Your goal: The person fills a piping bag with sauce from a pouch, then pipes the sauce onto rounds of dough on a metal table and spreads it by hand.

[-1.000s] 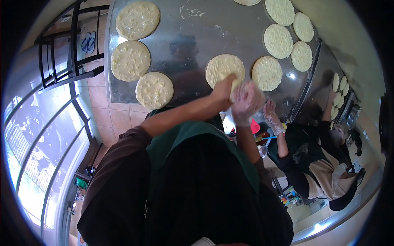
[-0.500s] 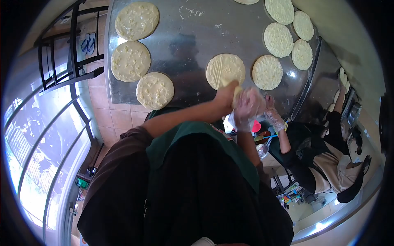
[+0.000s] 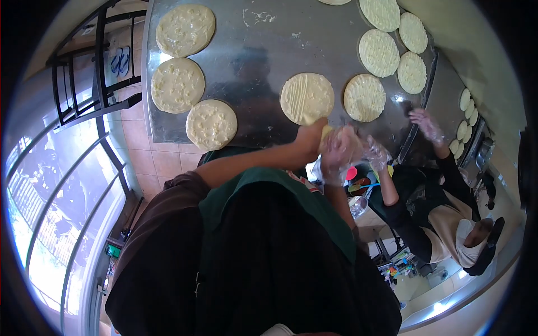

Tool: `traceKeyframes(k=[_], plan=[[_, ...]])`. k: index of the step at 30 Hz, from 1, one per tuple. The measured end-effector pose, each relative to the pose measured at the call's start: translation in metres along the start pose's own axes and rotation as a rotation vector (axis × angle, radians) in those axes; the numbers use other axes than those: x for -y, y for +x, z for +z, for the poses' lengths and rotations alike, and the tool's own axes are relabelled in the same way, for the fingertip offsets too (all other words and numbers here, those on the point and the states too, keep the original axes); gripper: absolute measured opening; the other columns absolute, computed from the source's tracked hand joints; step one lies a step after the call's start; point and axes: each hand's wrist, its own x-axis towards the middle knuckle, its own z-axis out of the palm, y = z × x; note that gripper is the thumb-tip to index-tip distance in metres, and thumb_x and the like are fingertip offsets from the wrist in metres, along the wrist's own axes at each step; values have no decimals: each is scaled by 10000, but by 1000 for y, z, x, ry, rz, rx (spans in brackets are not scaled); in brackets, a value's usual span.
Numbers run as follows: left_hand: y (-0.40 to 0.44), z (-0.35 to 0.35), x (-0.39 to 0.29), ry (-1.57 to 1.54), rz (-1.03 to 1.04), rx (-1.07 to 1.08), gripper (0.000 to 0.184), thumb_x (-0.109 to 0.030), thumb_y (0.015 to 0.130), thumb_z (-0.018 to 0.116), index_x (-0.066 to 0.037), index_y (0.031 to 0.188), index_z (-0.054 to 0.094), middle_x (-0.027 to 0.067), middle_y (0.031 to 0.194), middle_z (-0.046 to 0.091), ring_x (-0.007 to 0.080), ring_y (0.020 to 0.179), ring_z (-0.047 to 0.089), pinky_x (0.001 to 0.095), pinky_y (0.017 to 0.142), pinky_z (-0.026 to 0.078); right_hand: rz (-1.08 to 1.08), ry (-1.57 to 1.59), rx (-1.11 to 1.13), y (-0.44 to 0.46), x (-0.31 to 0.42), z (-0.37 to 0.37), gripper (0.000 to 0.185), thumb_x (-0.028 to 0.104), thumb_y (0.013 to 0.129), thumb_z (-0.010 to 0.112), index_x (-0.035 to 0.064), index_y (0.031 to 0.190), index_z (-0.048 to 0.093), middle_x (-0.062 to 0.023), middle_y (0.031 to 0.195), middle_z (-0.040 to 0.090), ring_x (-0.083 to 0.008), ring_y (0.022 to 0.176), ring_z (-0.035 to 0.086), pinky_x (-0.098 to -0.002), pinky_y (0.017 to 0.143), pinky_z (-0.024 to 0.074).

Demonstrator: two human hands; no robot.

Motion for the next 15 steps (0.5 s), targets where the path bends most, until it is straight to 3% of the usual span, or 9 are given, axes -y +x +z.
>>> traceKeyframes(k=[2,5,8,10,11,13,15], plan=[[40,7,-19,-866,-333,-76,260,-274,815,589,-17,829,552,95,771,579,218,715,600,370,665,485,-6,14,-63,30,-8,16,406,18,681,662,-32,1066,542,-140,870,580,-333,736,564,-442,636,423],[59,2,-59,-861,-208,-23,262,-262,811,584,-4,849,556,98,767,583,224,711,600,383,669,485,40,176,-63,96,42,9,127,145,829,527,36,817,463,-71,707,470,-208,610,467,-344,567,378],[50,7,-51,-903,-287,-77,282,-231,768,607,37,855,585,115,802,589,215,704,604,365,625,483,-404,-325,-226,105,69,-7,116,118,822,542,30,845,471,-72,713,478,-202,621,469,-337,579,393],[35,9,-11,-652,-262,-10,262,-250,787,624,-34,921,558,114,811,592,212,743,605,364,671,481,-394,-366,-205,69,62,-17,393,27,686,665,-51,1050,540,-138,812,588,-309,662,567,-414,563,426],[27,11,7,-527,-248,22,261,-259,796,633,-70,954,545,114,815,594,210,762,606,363,694,480,-162,-203,-110,20,23,-9,392,27,692,663,-53,1055,539,-149,832,588,-314,692,573,-420,586,432],[5,16,24,-452,-227,10,290,-247,778,621,-2,925,576,119,822,595,206,743,608,372,659,484,66,-32,21,-34,-25,-6,392,23,699,658,-54,1064,539,-162,858,590,-318,726,583,-424,611,439],[4,17,9,-473,-240,-34,308,-240,774,617,27,925,583,125,830,595,214,736,608,378,644,485,41,-54,54,-41,-34,-9,392,20,702,653,-52,1071,542,-167,869,592,-317,730,587,-420,613,442]])
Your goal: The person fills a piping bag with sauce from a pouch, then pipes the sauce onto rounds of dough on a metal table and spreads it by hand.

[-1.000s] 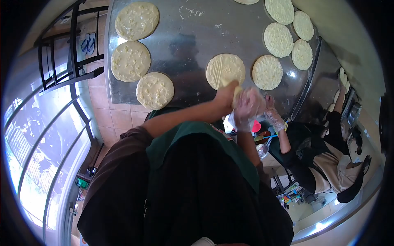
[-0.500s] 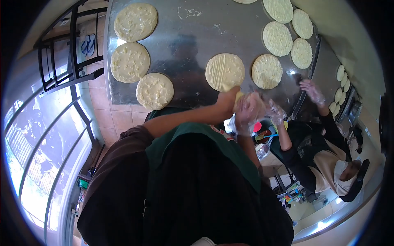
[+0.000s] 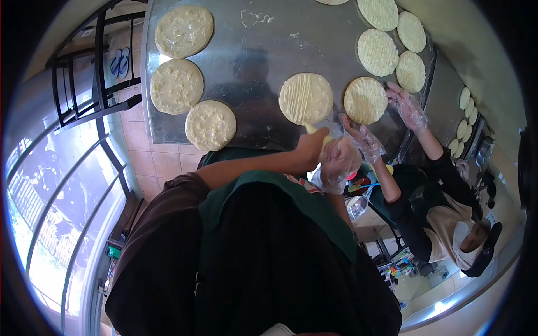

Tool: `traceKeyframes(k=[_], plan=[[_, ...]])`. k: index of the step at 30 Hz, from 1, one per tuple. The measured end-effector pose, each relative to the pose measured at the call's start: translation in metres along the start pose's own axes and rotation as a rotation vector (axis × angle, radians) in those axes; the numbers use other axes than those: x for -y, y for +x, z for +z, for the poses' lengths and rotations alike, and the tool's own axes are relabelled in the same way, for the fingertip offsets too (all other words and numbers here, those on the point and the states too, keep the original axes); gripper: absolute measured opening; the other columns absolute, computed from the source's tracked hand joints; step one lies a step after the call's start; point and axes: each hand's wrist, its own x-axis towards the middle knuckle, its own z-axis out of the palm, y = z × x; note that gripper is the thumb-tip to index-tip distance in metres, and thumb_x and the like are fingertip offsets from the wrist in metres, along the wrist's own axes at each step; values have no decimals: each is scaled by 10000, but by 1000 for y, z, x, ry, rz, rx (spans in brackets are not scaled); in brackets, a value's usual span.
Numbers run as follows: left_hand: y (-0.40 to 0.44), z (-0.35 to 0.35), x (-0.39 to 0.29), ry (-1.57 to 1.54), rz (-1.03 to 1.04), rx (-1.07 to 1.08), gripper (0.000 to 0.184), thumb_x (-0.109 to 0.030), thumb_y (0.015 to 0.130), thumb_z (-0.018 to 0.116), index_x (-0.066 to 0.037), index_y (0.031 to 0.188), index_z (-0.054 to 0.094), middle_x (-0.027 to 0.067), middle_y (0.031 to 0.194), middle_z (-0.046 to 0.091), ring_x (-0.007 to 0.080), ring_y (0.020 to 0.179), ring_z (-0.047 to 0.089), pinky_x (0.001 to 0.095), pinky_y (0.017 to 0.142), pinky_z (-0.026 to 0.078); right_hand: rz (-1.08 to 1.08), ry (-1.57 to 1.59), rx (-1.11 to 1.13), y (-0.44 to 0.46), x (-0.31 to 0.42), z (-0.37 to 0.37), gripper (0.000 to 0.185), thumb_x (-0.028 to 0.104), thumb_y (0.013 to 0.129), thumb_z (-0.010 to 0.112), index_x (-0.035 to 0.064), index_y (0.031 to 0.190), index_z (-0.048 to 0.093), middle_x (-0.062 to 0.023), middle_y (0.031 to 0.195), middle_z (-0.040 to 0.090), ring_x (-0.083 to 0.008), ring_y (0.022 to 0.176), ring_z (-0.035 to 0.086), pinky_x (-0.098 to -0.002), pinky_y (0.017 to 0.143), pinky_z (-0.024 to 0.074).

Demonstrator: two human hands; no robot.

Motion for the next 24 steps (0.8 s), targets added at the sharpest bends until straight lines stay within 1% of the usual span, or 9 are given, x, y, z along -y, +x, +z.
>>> traceKeyframes(k=[2,6,9,12,14,16,18,19,24], plan=[[3,11,-23,-54,-1,-19,319,-236,772,614,43,925,586,129,836,596,223,730,607,381,635,486,-67,-93,-36,25,0,5,389,22,704,650,-47,1073,546,-169,876,594,-316,727,587,-412,612,443],[41,20,-68,-347,-25,114,358,-200,755,682,-88,1049,510,158,841,626,202,779,621,362,677,483,-314,1,-245,132,75,6,114,65,813,560,19,878,478,-59,717,447,-192,562,430,-323,517,366],[34,32,-67,-364,21,7,330,-237,762,622,58,906,584,140,840,599,229,729,603,385,631,482,-340,-207,-180,142,95,-16,218,63,779,618,3,965,522,-69,747,482,-208,597,475,-337,573,412],[20,16,-20,27,177,-31,301,-228,754,634,30,899,573,146,829,601,255,754,602,384,636,477,-202,-227,-206,70,57,-12,401,51,699,665,-36,1073,551,-161,925,594,-335,787,575,-436,671,425],[22,-13,33,416,377,77,308,-215,737,668,-46,955,531,178,832,607,347,831,598,403,662,476,-326,-401,-274,61,84,-29,392,154,715,695,25,1052,543,-108,850,563,-258,725,555,-385,630,427],[13,-14,28,614,471,138,311,-227,739,668,-45,951,531,177,827,605,345,827,594,402,661,474,-90,-191,-106,52,78,-29,387,88,680,698,-1,1020,536,-110,782,561,-290,661,546,-410,588,407],[10,3,4,437,359,82,319,-259,759,631,30,882,573,144,808,593,252,741,590,383,629,473,-314,-222,-204,77,96,-37,361,40,660,662,-13,988,520,-96,680,517,-291,578,520,-418,527,368],[6,15,-16,278,284,40,340,-271,766,618,55,857,586,133,799,589,222,711,588,378,617,472,-195,-106,-139,84,81,-29,348,29,660,640,-14,985,522,-101,676,508,-292,583,520,-419,529,363],[29,40,-75,-246,9,11,287,-247,769,619,5,891,558,156,772,586,268,708,594,395,613,470,-387,-228,-264,153,103,-23,252,42,723,593,-4,964,532,-99,708,528,-281,599,522,-409,537,358]])
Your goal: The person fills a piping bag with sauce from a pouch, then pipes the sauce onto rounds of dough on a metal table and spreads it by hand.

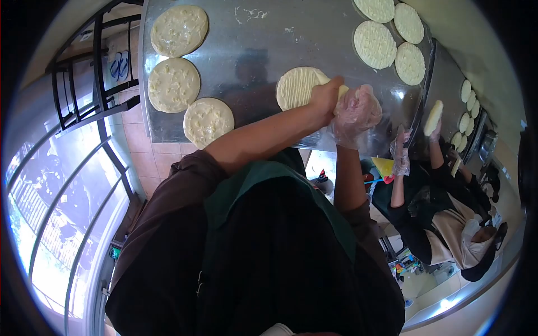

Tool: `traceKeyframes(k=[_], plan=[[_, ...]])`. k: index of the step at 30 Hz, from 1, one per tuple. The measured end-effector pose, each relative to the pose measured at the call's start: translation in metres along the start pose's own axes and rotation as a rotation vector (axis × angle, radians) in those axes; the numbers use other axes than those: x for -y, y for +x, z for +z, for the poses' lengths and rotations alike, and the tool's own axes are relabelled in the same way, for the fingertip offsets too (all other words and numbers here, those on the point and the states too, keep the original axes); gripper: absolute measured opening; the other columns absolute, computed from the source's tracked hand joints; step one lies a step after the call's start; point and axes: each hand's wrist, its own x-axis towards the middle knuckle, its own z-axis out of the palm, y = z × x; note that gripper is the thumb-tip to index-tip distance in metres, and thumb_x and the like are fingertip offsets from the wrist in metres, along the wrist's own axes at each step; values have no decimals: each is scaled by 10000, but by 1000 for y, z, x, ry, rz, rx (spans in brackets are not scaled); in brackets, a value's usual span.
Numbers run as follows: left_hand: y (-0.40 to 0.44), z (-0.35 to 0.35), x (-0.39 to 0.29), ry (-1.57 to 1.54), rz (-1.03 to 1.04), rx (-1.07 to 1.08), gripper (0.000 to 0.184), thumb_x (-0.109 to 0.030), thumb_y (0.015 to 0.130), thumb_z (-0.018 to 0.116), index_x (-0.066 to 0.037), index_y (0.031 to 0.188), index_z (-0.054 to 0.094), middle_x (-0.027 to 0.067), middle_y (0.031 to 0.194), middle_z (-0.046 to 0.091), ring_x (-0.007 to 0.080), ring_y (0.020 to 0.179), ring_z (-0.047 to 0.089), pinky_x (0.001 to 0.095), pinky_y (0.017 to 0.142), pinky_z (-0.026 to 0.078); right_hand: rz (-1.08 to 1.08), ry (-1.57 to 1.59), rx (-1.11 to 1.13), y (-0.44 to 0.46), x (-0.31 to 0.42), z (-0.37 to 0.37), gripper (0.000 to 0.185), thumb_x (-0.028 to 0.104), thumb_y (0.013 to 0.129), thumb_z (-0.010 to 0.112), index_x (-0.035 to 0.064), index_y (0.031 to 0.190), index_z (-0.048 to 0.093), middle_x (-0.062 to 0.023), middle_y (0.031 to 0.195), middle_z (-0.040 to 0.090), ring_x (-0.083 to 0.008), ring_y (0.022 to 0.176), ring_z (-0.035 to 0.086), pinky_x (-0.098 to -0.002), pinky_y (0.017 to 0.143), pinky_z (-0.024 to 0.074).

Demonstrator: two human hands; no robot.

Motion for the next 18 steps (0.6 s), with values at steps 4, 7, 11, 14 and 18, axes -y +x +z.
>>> traceKeyframes(k=[4,7,11,14,18], plan=[[23,-47,64,354,262,92,275,-224,757,617,5,900,562,148,777,586,257,707,595,393,611,468,74,-160,104,-67,-6,-13,231,101,786,590,5,992,543,-111,840,587,-293,700,559,-410,615,391],[-8,-52,85,349,155,13,289,-218,744,617,44,863,587,115,778,583,210,684,589,372,598,473,709,522,202,-86,8,-45,136,113,758,571,43,796,461,-105,655,472,-256,586,500,-389,550,366],[-6,-36,67,-22,-17,-11,289,-213,757,620,54,860,580,123,777,583,213,690,593,366,606,477,278,32,105,-65,5,-25,147,122,736,600,43,789,488,-111,642,479,-264,582,502,-391,559,378],[1,-6,20,130,44,42,245,-286,838,555,-45,797,578,85,743,566,144,687,552,346,619,448,79,-190,-10,-37,-7,-3,282,115,750,642,16,997,548,-96,881,590,-305,746,557,-439,673,395],[1,1,14,117,-33,7,227,-264,839,556,-41,807,586,100,742,568,158,697,559,353,623,448,38,-111,-26,-24,-6,-2,309,94,725,639,11,1008,547,-125,899,582,-327,753,550,-455,681,400]])
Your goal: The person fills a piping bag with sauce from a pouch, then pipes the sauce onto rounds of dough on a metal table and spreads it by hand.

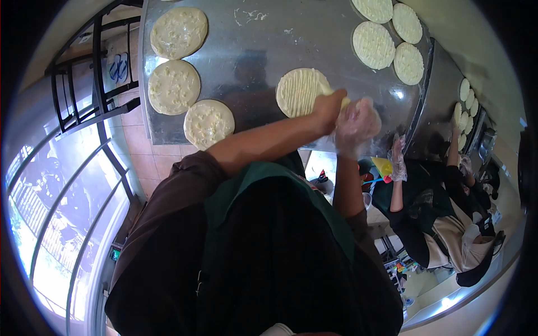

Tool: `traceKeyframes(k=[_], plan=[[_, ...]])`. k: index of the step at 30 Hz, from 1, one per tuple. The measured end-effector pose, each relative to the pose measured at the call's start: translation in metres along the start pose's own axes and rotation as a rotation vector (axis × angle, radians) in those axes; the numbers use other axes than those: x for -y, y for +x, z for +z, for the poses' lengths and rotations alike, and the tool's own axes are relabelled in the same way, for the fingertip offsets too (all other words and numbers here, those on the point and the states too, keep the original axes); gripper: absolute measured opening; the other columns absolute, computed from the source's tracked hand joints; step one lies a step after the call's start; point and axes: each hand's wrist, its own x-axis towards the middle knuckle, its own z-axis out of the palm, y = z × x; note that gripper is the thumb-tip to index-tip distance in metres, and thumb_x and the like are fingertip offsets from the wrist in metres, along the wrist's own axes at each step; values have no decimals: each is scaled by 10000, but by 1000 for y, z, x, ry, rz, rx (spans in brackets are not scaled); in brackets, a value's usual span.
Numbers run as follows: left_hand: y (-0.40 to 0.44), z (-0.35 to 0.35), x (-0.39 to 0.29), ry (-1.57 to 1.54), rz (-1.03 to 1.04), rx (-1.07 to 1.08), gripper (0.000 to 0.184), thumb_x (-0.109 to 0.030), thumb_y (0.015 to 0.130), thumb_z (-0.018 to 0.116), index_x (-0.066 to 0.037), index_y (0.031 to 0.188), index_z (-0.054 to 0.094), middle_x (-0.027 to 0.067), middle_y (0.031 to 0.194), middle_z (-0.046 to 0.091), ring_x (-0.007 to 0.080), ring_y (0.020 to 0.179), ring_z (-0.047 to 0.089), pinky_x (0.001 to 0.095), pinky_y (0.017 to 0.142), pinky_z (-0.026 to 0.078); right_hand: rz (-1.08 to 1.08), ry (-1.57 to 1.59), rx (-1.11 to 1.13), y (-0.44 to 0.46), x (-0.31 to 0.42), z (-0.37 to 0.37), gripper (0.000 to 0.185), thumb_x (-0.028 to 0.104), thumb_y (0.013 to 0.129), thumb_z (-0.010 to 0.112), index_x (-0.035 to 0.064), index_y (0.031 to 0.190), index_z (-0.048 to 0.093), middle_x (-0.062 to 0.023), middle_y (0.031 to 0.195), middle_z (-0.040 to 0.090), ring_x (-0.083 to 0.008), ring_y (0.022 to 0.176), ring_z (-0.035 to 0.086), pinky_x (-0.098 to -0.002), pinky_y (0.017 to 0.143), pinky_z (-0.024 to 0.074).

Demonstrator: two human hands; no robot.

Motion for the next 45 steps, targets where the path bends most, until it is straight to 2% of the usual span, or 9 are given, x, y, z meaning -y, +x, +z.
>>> traceKeyframes(k=[6,9,23,26,31,34,39,43,45], plan=[[-7,-33,84,157,87,-57,270,-232,768,613,27,826,564,122,768,571,209,680,584,374,603,468,254,29,309,-60,8,-50,250,92,734,622,15,954,530,-130,812,525,-312,678,524,-439,619,387],[-2,-23,66,171,87,-23,230,-241,837,548,-26,758,549,108,712,560,195,667,575,372,613,457,33,-26,61,-36,2,-30,138,69,735,599,37,826,501,-90,593,438,-269,507,476,-396,481,348],[0,-22,83,84,-11,-15,145,-204,809,595,-64,829,565,122,753,551,190,719,576,362,629,456,259,165,228,-45,2,-51,140,98,714,596,53,800,495,-101,631,462,-294,524,475,-409,487,354],[8,-8,53,212,120,10,151,-204,815,595,-60,832,554,110,734,549,187,701,572,360,621,454,-19,-101,-30,-18,-8,-26,125,76,716,589,60,791,490,-93,621,437,-270,502,442,-379,469,338],[6,10,15,-8,7,42,186,-214,821,588,-33,795,553,94,708,535,165,652,539,347,595,444,309,367,75,1,-10,-15,205,51,694,624,47,874,526,-103,638,471,-285,523,480,-413,489,364],[4,-6,54,86,18,4,194,-209,822,574,-25,767,553,88,709,533,152,646,527,343,587,440,-8,-150,-40,-40,-16,-22,282,79,688,652,34,946,546,-116,696,511,-310,600,522,-436,548,391],[-1,-9,72,73,-9,-15,185,-181,812,565,-13,738,550,65,711,535,149,645,533,339,580,440,111,-147,167,-51,-11,-41,339,101,671,680,22,974,550,-134,771,536,-335,711,548,-445,623,404],[13,11,34,-114,34,18,209,-197,794,596,-12,707,553,70,700,537,170,615,545,350,571,447,114,207,-12,6,-3,-22,140,20,735,607,30,736,468,-64,556,413,-207,480,427,-325,454,333],[7,16,26,-87,17,-4,211,-199,792,597,0,730,563,72,707,541,169,625,552,346,580,454,121,214,30,7,-7,-23,168,26,732,624,13,853,509,-60,604,436,-194,510,425,-306,461,338]])
